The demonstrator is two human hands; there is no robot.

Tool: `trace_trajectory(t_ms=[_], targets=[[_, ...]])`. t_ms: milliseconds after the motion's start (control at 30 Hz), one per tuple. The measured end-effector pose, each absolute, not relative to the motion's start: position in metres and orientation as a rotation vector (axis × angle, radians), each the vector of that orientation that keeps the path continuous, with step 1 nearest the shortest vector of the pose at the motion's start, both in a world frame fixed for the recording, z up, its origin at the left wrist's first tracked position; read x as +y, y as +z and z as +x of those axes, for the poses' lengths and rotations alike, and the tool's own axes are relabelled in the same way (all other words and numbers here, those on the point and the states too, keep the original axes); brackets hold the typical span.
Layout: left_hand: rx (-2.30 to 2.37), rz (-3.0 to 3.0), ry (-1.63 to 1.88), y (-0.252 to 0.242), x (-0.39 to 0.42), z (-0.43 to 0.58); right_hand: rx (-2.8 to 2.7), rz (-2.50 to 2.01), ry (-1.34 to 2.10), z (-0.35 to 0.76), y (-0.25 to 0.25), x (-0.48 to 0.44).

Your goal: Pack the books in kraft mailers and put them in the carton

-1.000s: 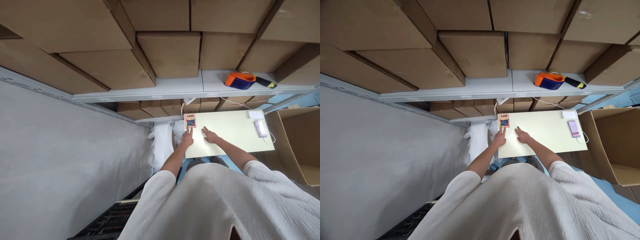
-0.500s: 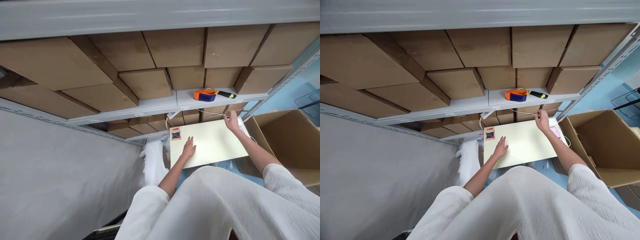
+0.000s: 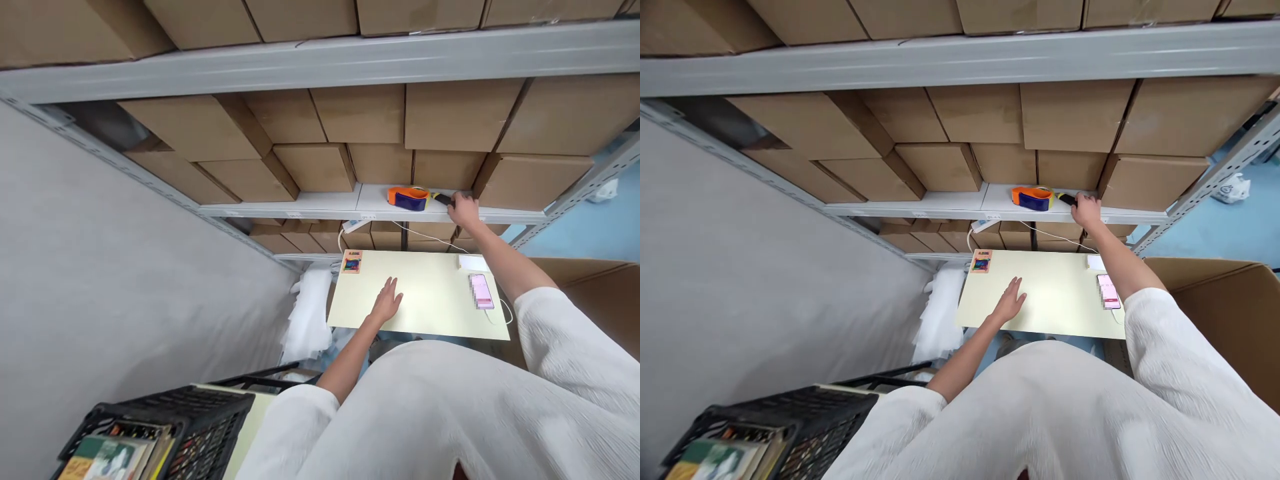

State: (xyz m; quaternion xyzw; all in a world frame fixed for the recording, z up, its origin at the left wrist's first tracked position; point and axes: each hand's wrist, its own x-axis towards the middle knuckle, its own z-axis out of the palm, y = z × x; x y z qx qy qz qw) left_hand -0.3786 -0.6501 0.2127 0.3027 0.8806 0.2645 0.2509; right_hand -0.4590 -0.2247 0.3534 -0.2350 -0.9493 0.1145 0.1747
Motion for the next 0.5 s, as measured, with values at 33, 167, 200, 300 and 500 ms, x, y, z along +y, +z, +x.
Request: trace_trajectory(t_ms=[33, 167, 200, 300, 500], targets=[[2.396, 0.815, 0.716, 0.212, -0.649, -0.375, -2.681, -0.63, 0.328, -0.459, 0.353, -0.223], [2.386, 0.83, 0.701, 0.208, -0.638, -0.369, -2.647, -0.543, 0.335, -0.444, 0.355, -0.22], [2.374, 0.844, 0.701, 0.206, -0.635, -0.368, -2.637, -0.54, 0.34, -0.435, 0.354, -0.221], [2.328, 0.876, 0.697, 0.199, -0.623, -0.364, -2.58, -0.562, 0.389, -0.394, 0.341, -0.23], [2.217, 0.925, 0.639, 0.187, -0.606, -0.347, -2.516, -0.864, 0.64, -0.279, 0.262, -0.279]])
